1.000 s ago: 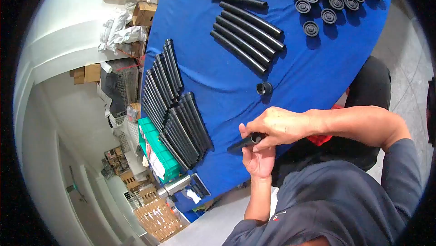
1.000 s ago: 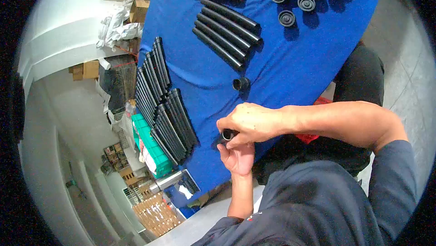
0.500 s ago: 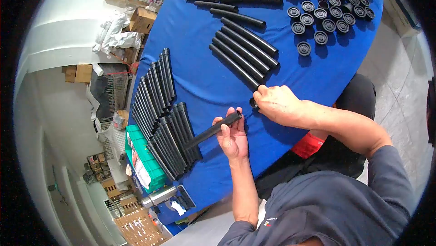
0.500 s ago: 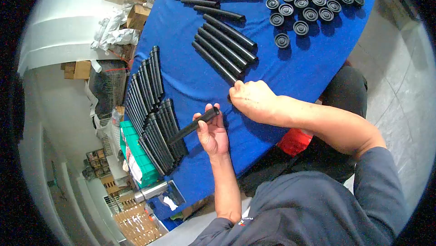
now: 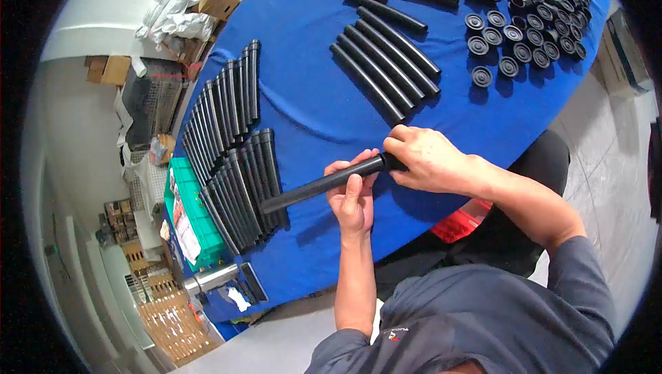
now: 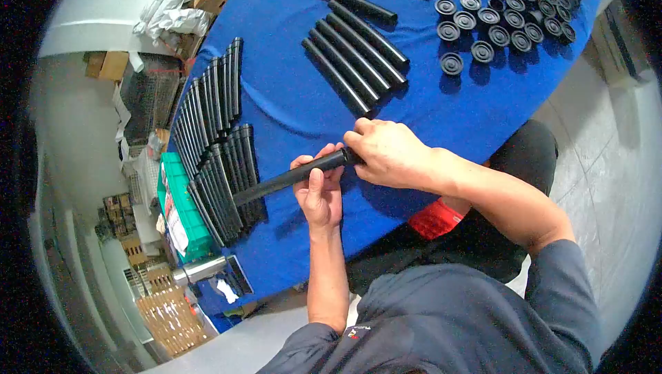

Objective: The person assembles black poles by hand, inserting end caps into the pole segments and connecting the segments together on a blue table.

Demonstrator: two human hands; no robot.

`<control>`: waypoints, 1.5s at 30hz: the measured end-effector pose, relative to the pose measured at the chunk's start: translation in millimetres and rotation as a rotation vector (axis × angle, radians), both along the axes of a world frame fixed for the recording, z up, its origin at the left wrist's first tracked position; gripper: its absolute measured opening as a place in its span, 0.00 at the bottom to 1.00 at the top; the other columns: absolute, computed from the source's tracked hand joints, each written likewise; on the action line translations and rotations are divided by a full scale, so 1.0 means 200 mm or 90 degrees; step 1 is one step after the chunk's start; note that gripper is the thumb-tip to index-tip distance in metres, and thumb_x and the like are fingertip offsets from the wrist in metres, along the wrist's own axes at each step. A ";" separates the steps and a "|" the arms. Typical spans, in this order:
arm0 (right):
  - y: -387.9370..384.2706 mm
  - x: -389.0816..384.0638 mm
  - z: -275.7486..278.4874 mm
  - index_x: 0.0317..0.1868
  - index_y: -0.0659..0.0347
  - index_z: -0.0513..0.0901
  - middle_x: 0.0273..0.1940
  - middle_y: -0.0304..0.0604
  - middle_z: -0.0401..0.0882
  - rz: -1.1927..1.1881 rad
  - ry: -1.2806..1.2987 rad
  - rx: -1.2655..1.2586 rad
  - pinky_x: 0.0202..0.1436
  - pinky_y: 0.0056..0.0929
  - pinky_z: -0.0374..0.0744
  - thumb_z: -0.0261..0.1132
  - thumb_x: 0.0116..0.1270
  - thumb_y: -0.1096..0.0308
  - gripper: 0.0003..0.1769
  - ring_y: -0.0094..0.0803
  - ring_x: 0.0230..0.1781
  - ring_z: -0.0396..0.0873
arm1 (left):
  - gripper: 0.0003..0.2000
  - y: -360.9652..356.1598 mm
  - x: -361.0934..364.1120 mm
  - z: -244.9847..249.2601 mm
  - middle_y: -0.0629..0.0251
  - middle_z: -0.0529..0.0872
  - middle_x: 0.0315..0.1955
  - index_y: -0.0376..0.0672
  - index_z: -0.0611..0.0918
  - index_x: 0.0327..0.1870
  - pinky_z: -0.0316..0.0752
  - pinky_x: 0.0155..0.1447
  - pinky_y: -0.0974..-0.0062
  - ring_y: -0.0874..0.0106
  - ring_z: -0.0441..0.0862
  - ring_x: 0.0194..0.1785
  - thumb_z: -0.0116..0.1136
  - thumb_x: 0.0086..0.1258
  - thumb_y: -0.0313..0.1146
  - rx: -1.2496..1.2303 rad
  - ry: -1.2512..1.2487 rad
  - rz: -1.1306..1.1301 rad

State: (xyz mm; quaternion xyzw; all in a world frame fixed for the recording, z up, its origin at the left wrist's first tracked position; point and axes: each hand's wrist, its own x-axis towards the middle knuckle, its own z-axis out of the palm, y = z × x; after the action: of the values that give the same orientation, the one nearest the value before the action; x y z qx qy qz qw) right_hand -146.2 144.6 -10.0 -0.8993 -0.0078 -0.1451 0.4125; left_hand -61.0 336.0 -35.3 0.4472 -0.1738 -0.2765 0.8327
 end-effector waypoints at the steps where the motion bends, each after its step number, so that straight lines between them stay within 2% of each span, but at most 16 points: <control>1: -0.01 0.01 0.01 0.37 0.66 0.75 0.35 0.56 0.78 0.016 0.011 0.039 0.40 0.50 0.82 0.69 0.57 0.68 0.14 0.56 0.36 0.82 | 0.13 0.01 0.01 0.00 0.42 0.82 0.60 0.45 0.75 0.58 0.79 0.68 0.50 0.48 0.79 0.67 0.60 0.76 0.29 -0.013 0.019 0.001; 4: -0.01 0.02 0.02 0.40 0.69 0.74 0.32 0.59 0.79 0.063 0.016 0.161 0.38 0.50 0.79 0.69 0.59 0.67 0.16 0.57 0.32 0.81 | 0.13 0.02 0.02 -0.02 0.42 0.82 0.60 0.44 0.77 0.59 0.80 0.67 0.50 0.48 0.79 0.66 0.59 0.77 0.30 -0.055 0.070 0.020; 7: 0.02 0.02 0.07 0.45 0.69 0.77 0.34 0.57 0.79 0.045 0.099 0.322 0.39 0.45 0.80 0.69 0.62 0.67 0.16 0.51 0.33 0.82 | 0.12 0.04 0.04 -0.02 0.43 0.82 0.59 0.43 0.79 0.58 0.80 0.67 0.51 0.47 0.80 0.65 0.59 0.77 0.28 -0.084 0.108 0.044; 10: 0.05 0.04 0.06 0.53 0.67 0.79 0.37 0.53 0.79 0.046 0.011 0.281 0.41 0.40 0.80 0.68 0.66 0.67 0.18 0.44 0.35 0.81 | 0.12 0.03 0.04 -0.03 0.44 0.84 0.57 0.43 0.79 0.58 0.81 0.67 0.52 0.48 0.82 0.63 0.58 0.77 0.27 -0.090 0.097 0.064; 13: 0.08 0.04 0.02 0.57 0.64 0.80 0.40 0.50 0.79 0.037 -0.024 0.330 0.42 0.37 0.79 0.67 0.69 0.69 0.18 0.40 0.37 0.80 | 0.11 0.03 0.03 -0.02 0.44 0.84 0.57 0.43 0.78 0.58 0.82 0.66 0.53 0.49 0.82 0.63 0.57 0.77 0.27 -0.087 0.103 0.077; 16: 0.08 0.04 0.04 0.57 0.64 0.80 0.41 0.49 0.78 0.032 0.011 0.289 0.41 0.36 0.79 0.67 0.69 0.68 0.18 0.38 0.36 0.79 | 0.11 0.02 0.02 -0.01 0.44 0.85 0.55 0.42 0.76 0.56 0.85 0.62 0.58 0.51 0.84 0.60 0.57 0.76 0.24 -0.081 0.118 0.100; 21: 0.10 0.06 0.00 0.58 0.65 0.80 0.41 0.47 0.77 0.027 -0.026 0.293 0.40 0.33 0.78 0.67 0.68 0.70 0.19 0.35 0.35 0.78 | 0.11 0.02 0.02 0.00 0.46 0.86 0.53 0.42 0.76 0.55 0.87 0.60 0.59 0.53 0.85 0.58 0.60 0.75 0.25 -0.062 0.135 0.131; 25: 0.11 0.06 -0.02 0.59 0.65 0.79 0.40 0.44 0.75 0.039 0.064 0.450 0.39 0.29 0.77 0.68 0.67 0.71 0.20 0.30 0.34 0.76 | 0.11 0.04 0.04 -0.02 0.47 0.86 0.52 0.42 0.76 0.54 0.87 0.59 0.60 0.54 0.86 0.57 0.61 0.75 0.25 -0.093 0.196 0.122; 28: 0.11 0.06 -0.05 0.60 0.65 0.79 0.39 0.43 0.74 0.031 0.017 0.379 0.38 0.28 0.76 0.68 0.67 0.71 0.21 0.27 0.33 0.74 | 0.10 0.02 0.02 -0.01 0.46 0.86 0.53 0.43 0.77 0.56 0.86 0.61 0.57 0.55 0.86 0.58 0.59 0.77 0.28 -0.067 0.105 0.128; 31: 0.11 0.05 -0.04 0.60 0.66 0.78 0.42 0.46 0.77 0.023 0.066 0.393 0.40 0.30 0.77 0.68 0.68 0.72 0.21 0.32 0.36 0.78 | 0.10 0.03 0.03 -0.02 0.46 0.86 0.53 0.43 0.77 0.56 0.86 0.60 0.57 0.55 0.86 0.57 0.59 0.77 0.28 -0.071 0.125 0.113; 34: 0.11 0.06 -0.01 0.60 0.66 0.78 0.46 0.51 0.79 0.036 -0.004 0.288 0.44 0.34 0.80 0.67 0.68 0.73 0.20 0.40 0.41 0.82 | 0.11 0.02 0.01 0.00 0.47 0.86 0.52 0.42 0.77 0.54 0.88 0.59 0.60 0.58 0.87 0.55 0.61 0.74 0.24 -0.077 0.162 0.138; 37: 0.13 0.05 0.02 0.59 0.67 0.78 0.50 0.54 0.80 0.043 -0.008 0.271 0.49 0.38 0.81 0.67 0.68 0.74 0.20 0.49 0.48 0.83 | 0.12 0.03 0.01 0.00 0.47 0.86 0.52 0.42 0.76 0.54 0.88 0.57 0.60 0.58 0.87 0.54 0.62 0.74 0.24 -0.069 0.173 0.137; 40: 0.12 0.05 0.01 0.59 0.68 0.78 0.50 0.55 0.80 0.050 -0.078 0.175 0.50 0.41 0.81 0.67 0.68 0.75 0.20 0.52 0.49 0.83 | 0.12 0.02 0.01 -0.01 0.46 0.86 0.51 0.41 0.77 0.54 0.89 0.55 0.60 0.58 0.87 0.54 0.62 0.73 0.24 -0.071 0.156 0.140; 45: 0.11 0.06 0.02 0.59 0.68 0.78 0.50 0.56 0.80 0.062 -0.040 0.199 0.52 0.42 0.80 0.67 0.68 0.75 0.20 0.54 0.49 0.82 | 0.10 0.02 0.01 -0.01 0.46 0.87 0.50 0.40 0.78 0.53 0.89 0.54 0.59 0.57 0.88 0.54 0.63 0.74 0.27 -0.060 0.136 0.138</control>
State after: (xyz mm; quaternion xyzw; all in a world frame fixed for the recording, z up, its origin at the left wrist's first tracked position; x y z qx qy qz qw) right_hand -134.7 167.6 -5.2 -0.8177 -0.0412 -0.1524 0.5535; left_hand -59.5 339.7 -37.7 0.3916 -0.0476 -0.2227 0.8915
